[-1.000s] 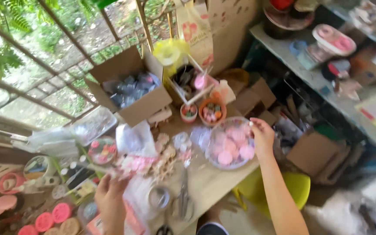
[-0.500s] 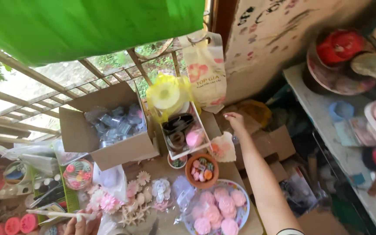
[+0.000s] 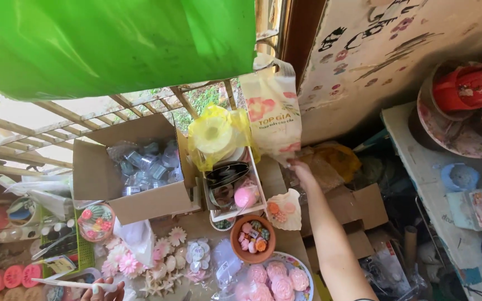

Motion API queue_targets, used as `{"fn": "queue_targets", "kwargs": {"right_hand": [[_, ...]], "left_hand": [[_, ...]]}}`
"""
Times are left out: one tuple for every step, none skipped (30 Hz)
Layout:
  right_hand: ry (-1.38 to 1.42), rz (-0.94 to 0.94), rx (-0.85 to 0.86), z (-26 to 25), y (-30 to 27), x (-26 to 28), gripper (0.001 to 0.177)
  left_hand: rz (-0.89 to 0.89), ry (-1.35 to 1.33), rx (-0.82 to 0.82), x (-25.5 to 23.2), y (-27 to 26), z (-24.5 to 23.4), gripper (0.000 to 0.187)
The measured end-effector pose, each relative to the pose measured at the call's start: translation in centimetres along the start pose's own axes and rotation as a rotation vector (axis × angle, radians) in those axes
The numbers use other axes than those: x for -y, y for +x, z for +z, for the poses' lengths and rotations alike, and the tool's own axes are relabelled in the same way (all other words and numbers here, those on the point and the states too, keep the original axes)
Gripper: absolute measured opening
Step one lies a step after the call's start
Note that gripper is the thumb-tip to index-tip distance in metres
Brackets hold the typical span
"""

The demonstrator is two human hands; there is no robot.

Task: The recorder prepares wicks and uses a heat gun to seal or smooth decorative elements for candle making.

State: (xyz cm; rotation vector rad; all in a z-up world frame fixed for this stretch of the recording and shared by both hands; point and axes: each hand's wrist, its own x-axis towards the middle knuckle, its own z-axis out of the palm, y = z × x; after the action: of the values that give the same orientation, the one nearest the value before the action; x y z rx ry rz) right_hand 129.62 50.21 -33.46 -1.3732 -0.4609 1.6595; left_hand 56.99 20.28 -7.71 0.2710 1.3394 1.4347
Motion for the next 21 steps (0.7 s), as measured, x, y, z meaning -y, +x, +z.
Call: {"fn": "queue_targets", "kwargs": {"right_hand": [[-0.001,-0.003,0.001,-0.3,0.1,-0.4,0.042],[-0.047,0.006,-0.036,-0.6,0.2,-0.8,0.041],[-0.094,0.02,-0.075,-1.1,0.0,-1.6,0.039],[-0.095,0.023,-0.077,-1.8,0.4,-3.4,0.039],[-0.099,0.048,-0.107,-2.5,1.0,-5.0,0.036],[-0.102,0.073,-0.137,-3.3,1.5,-6.5,0.032],[-0.101,0.072,-0.139,-4.0,0.5,-7.5,0.032],[-0.154,0.164,-0.181,-4.7,-0.6,-8.4,0.029],[-0.205,0.25,-0.221,-5.2,-1.1,-9.0,0.029],[-0.202,0.242,-0.222,-5.4,-1.7,-8.7,0.029],[-0.137,0.139,-0.45,-6.3,-3.2,-9.0,0.03],[-0.07,0.034,-0.677,-7.2,-4.7,-9.3,0.033],[-0.07,0.037,-0.689,-7.7,-7.5,-8.0,0.033],[0.1,-0.082,-0.674,-8.1,-10.4,-6.8,0.031],[0.276,-0.218,-0.652,-8.2,-12.4,-4.6,0.03],[0.282,-0.232,-0.661,-8.8,-13.7,-3.7,0.03],[0.485,-0.445,-0.504,-9.6,-15.6,-3.2,0.027],[0.678,-0.654,-0.33,-10.4,-17.6,-2.8,0.031],[0.678,-0.663,-0.35,-9.4,-22.7,-0.7,0.031],[0.667,-0.693,-0.293,-7.5,-27.6,2.0,0.036],[0.657,-0.724,-0.235,-4.8,-32.7,5.5,0.042]], "left_hand": [[0.017,0.008,0.012,0.2,0.0,0.3,0.036],[0.034,0.016,0.023,0.3,-0.1,0.5,0.037],[0.046,0.027,0.033,0.6,-0.4,0.6,0.037],[0.058,0.037,0.042,0.9,-0.8,0.6,0.037],[0.07,0.044,0.054,1.3,-1.0,0.7,0.037],[0.082,0.052,0.066,1.8,-1.2,0.8,0.038],[0.082,0.053,0.069,2.0,-1.3,0.7,0.038],[0.084,0.08,0.051,2.1,-1.5,0.5,0.036],[0.092,0.104,0.037,2.2,-1.2,0.5,0.035],[0.097,0.102,0.044,1.8,-1.6,2.4,0.035],[0.092,0.141,0.002,1.8,-2.4,4.1,0.034],[0.089,0.18,-0.041,1.8,-3.3,5.7,0.034],[0.078,0.183,-0.035,2.5,-4.2,7.4,0.034],[0.099,0.192,-0.028,3.1,-5.2,8.9,0.035],[0.13,0.195,-0.008,3.6,-5.3,11.1,0.037],[0.13,0.192,0.01,3.7,-7.0,15.3,0.037],[0.152,0.289,0.033,3.9,-9.1,19.4,0.034],[0.175,0.386,0.058,4.1,-11.4,23.4,0.035],[0.163,0.39,0.076,5.0,-13.0,26.6,0.035],[0.141,0.367,0.228,5.8,-14.7,29.7,0.037],[0.119,0.342,0.38,6.4,-16.4,32.8,0.041]]}}
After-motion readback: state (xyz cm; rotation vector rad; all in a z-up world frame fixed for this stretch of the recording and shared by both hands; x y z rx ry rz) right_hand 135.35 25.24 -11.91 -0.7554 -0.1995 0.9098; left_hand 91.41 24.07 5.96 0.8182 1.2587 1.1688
